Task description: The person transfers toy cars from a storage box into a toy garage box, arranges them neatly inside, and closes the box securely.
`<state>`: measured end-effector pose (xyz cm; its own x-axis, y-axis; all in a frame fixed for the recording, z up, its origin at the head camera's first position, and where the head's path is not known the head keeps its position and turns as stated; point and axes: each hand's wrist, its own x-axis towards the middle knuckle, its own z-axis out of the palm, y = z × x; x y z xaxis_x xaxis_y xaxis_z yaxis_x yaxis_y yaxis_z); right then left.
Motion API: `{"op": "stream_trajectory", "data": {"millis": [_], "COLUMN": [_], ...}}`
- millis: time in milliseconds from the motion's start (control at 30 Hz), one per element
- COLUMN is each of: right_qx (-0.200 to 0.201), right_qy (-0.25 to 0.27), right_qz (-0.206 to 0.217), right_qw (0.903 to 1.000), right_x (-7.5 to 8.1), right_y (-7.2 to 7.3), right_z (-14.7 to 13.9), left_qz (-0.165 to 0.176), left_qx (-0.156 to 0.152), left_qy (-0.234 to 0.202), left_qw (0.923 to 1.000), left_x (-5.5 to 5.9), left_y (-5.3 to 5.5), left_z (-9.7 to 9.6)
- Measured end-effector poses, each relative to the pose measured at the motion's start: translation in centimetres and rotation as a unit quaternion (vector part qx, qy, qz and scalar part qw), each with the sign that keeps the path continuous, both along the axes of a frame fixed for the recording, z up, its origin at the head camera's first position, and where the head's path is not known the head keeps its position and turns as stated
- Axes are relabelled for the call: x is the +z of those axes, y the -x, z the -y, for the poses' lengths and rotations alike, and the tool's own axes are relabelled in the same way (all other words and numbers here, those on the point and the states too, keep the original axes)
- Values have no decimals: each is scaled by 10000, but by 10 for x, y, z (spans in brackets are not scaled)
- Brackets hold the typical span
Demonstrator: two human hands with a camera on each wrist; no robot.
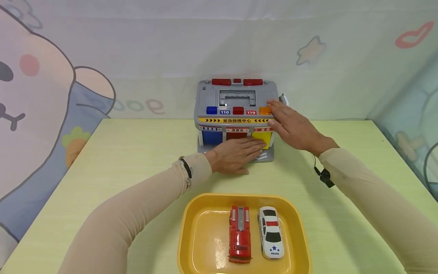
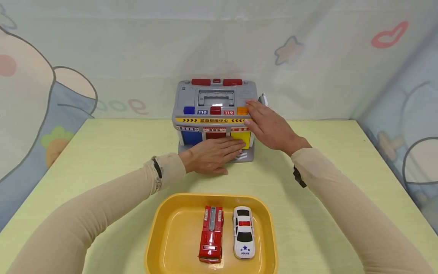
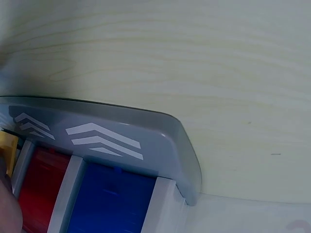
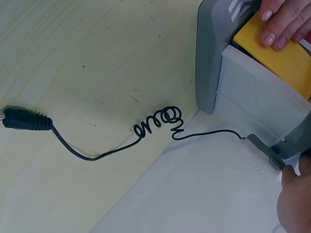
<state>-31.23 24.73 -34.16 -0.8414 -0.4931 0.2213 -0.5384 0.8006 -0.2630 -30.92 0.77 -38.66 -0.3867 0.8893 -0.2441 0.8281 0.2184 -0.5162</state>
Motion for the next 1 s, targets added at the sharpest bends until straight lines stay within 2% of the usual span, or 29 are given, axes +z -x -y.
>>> {"op": "stream_trajectory", "data": {"millis": [333, 600, 767, 1000], "right_qx": [22, -43, -43, -46], "right_qy": [57, 19, -32, -32], "right_qz": [31, 39, -44, -70], "right_qw": [10000, 10000, 10000, 10000], "right_x": [-2, -3, -2, -1], "right_y": [0, 1, 2, 1], "right_z": [0, -1, 0, 1], "left_qz": [-28, -172, -290, -311], "left_qx": [70, 42, 124, 171], "left_qy": [9, 77, 86, 90], "left_qw": [10000, 9998, 9995, 9993], "left_x": [-2, -3, -3, -3], "left_y": [-1, -2, -2, -3], "left_z": [-2, -5, -6, -8]}}
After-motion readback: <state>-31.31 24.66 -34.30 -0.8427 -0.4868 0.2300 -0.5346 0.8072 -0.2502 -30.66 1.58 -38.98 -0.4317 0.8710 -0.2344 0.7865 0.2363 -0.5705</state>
